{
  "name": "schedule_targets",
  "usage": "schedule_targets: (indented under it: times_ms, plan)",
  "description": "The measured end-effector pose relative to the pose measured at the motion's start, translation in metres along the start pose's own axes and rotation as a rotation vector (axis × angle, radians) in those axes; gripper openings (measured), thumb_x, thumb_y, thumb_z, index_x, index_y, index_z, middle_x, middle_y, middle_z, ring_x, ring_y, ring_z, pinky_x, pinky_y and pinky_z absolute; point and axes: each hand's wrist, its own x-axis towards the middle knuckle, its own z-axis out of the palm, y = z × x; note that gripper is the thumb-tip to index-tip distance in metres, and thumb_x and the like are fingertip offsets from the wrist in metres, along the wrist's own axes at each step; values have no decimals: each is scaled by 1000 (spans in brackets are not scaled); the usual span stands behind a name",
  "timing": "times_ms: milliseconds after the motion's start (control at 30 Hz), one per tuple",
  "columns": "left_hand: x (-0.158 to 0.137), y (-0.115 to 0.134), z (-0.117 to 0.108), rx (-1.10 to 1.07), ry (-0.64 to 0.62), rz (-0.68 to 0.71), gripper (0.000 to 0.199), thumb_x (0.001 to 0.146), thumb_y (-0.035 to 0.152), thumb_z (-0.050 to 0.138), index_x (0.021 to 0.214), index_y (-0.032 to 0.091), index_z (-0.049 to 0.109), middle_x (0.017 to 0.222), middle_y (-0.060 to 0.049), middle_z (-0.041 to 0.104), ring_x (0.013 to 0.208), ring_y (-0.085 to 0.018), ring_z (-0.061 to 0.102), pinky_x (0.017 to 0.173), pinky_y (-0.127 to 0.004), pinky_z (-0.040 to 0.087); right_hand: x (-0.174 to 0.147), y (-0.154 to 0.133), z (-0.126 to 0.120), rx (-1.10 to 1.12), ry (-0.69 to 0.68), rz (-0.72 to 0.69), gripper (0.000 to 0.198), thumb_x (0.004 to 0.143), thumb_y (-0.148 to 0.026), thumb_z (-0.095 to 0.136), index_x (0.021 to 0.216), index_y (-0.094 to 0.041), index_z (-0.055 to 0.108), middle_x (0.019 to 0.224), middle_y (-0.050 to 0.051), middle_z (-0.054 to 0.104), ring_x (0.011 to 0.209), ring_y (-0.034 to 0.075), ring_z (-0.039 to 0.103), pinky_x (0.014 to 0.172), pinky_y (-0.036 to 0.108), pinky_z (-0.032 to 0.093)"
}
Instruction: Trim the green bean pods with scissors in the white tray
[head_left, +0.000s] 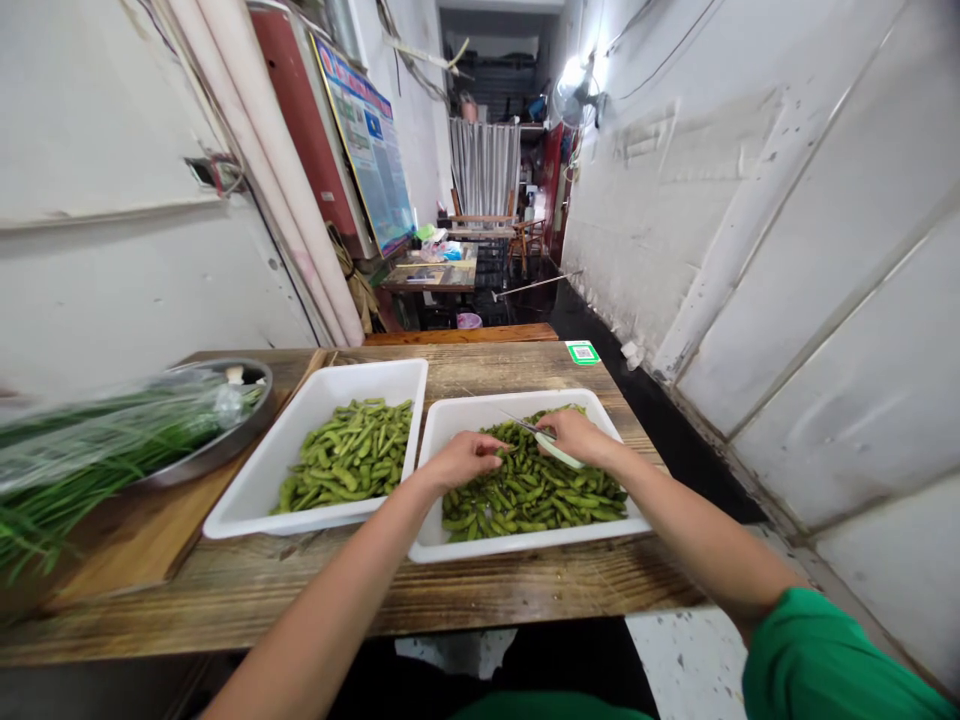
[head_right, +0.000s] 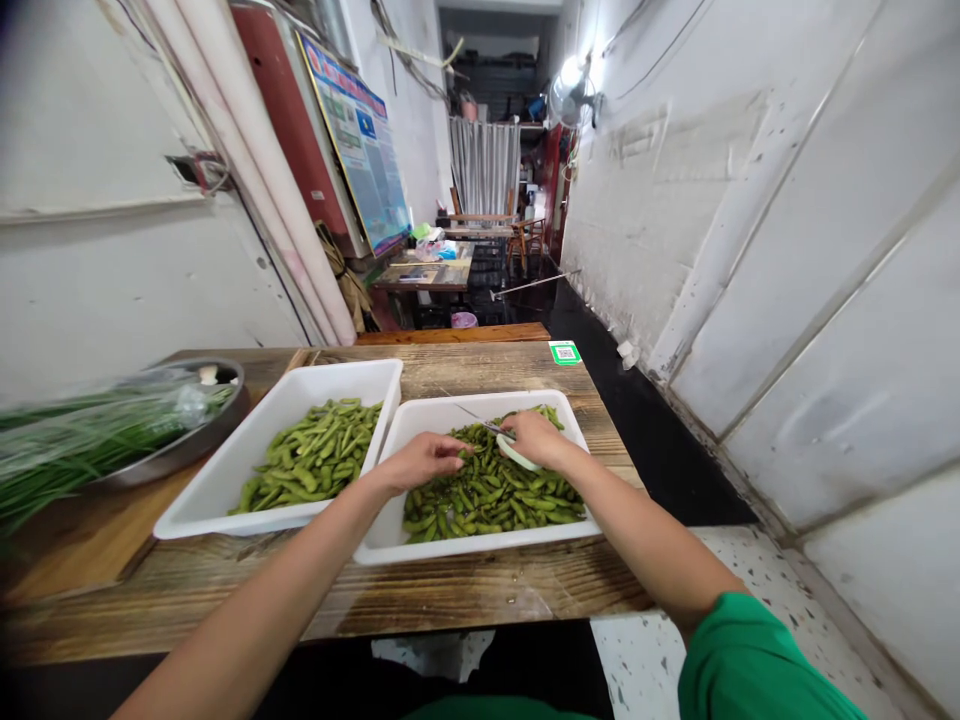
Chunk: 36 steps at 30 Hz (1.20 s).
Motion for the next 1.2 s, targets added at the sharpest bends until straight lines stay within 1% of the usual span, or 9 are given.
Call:
schedule_targets:
  times_ms: [100,267,333,433,500,600,800,967,1200]
  plan:
    - [4,-2,2,24,189,50,27,58,35,60,73,13,65,57,1,56,54,-11,47,54,-22,34,0,0,0,12,-1,-5,31,63,-28,54,91,-19,64,74,3,65,66,15,55,58,21,34]
    - [7,-5,-2,-130,274,56,33,61,44,57,62,11,60,48,4,47,45,-7,38,46,-20,27,-6,-3,-3,89,-51,-60,33,64,-31,52,94,-19,62,69,0,62,59,12,50,53,19,32]
    - [7,-5,-4,-216,293,49,32,62,43,57,64,11,59,50,3,48,46,-7,39,47,-19,28,-8,-4,-4,126,-60,-92,36,64,-31,53,97,-20,61,69,0,61,59,11,49,54,19,32]
    - [6,-5,-6,-289,295,42,30,62,39,58,70,11,60,55,1,52,48,-7,41,49,-19,30,-10,-6,-3,125,-19,-104,36,64,-31,52,98,-21,61,68,0,60,58,12,48,55,19,32]
    - [6,-6,-6,-291,290,46,29,63,37,59,73,11,61,52,3,48,47,-7,38,47,-19,28,-10,-6,-2,110,6,-99,35,66,-31,50,97,-21,61,66,0,59,58,12,48,55,20,32]
    - [5,-7,-6,-330,231,25,26,63,36,59,72,11,60,50,4,44,45,-6,34,45,-19,26,-10,-7,-2,109,4,-111,35,66,-31,49,98,-22,61,68,0,60,59,12,48,56,20,32]
    - [5,-9,-6,-369,139,45,27,63,34,60,77,11,60,56,2,49,49,-6,37,50,-19,30,-11,-10,-3,91,12,-144,35,66,-28,49,98,-22,60,71,0,61,60,12,48,57,19,33]
    - [6,-11,-7,-336,168,78,29,63,34,61,80,10,62,59,1,53,50,-7,39,51,-20,30,-12,-11,-5,71,21,-192,33,65,-24,48,96,-21,60,70,0,61,58,11,48,56,19,32]
    - [3,-7,-6,-444,135,5,26,60,32,64,74,10,61,55,2,51,48,-6,40,50,-20,30,-13,-14,-4,67,13,-200,30,66,-27,49,91,-20,62,68,1,61,58,12,48,55,19,32]
